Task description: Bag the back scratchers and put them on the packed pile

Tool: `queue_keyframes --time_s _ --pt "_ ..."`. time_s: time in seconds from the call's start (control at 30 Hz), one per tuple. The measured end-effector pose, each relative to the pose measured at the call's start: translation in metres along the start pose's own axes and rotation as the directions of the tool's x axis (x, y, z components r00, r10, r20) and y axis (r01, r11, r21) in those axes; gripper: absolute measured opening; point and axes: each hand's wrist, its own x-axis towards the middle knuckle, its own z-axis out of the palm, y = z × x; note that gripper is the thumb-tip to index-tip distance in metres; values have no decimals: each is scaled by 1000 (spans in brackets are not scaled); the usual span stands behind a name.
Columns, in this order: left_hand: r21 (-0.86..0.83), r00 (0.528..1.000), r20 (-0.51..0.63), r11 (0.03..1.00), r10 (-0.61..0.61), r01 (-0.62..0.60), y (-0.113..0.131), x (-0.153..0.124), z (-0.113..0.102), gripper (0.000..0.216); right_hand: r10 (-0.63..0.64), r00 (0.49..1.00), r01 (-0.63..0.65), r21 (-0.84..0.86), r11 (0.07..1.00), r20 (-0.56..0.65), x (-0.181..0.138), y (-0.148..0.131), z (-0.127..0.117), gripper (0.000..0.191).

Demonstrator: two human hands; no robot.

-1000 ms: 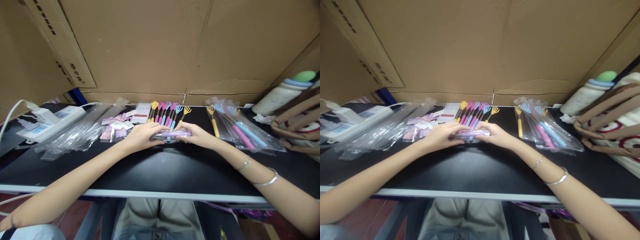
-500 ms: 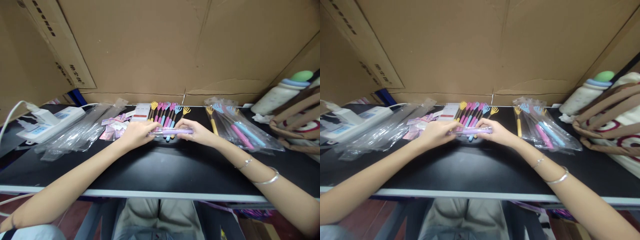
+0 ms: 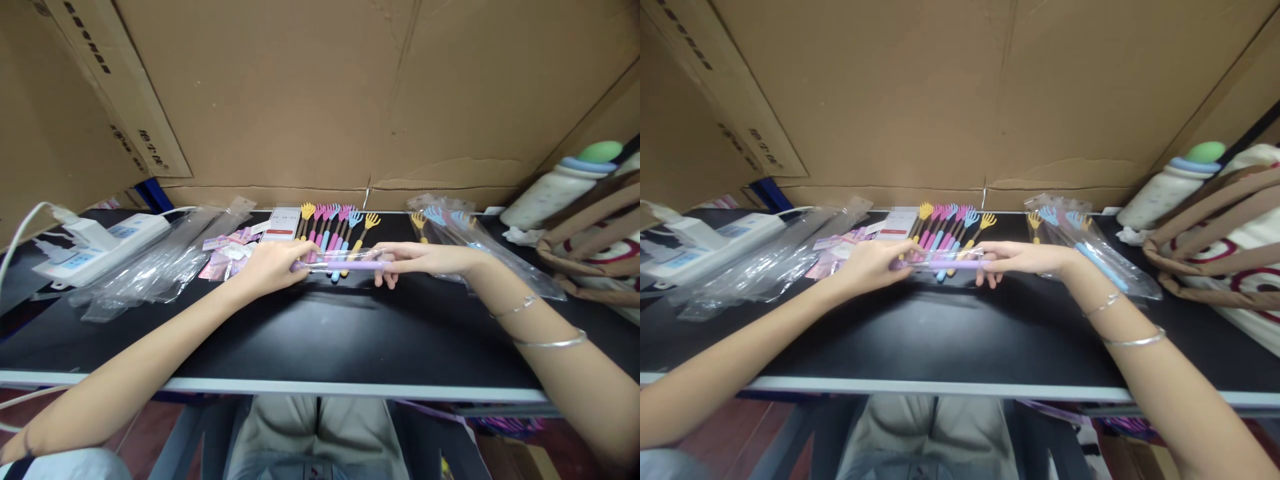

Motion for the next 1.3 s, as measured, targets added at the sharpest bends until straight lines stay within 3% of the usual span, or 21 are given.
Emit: queue_keyframes --time_s 0.2,0.33,0.57,0.9,1.3 --pt "-70 1000 12 998 -5 6 3 1 -2 24 13 983 -28 78 997 182 -5 3 -6 54" --pt "-111 999 41 994 -17 22 5 1 -4 23 -12 977 -4 75 997 212 -5 4 -8 55" --pt "-122 996 93 992 -17 28 10 1 -3 26 -82 993 75 78 994 88 8 8 3 43" --pt "-107 997 66 994 41 -34 10 -1 4 24 -73 989 89 127 988 -127 33 22 26 31" --pt "-104 997 40 993 65 -61 10 -3 9 25 -112 971 127 58 990 -212 40 14 43 34"
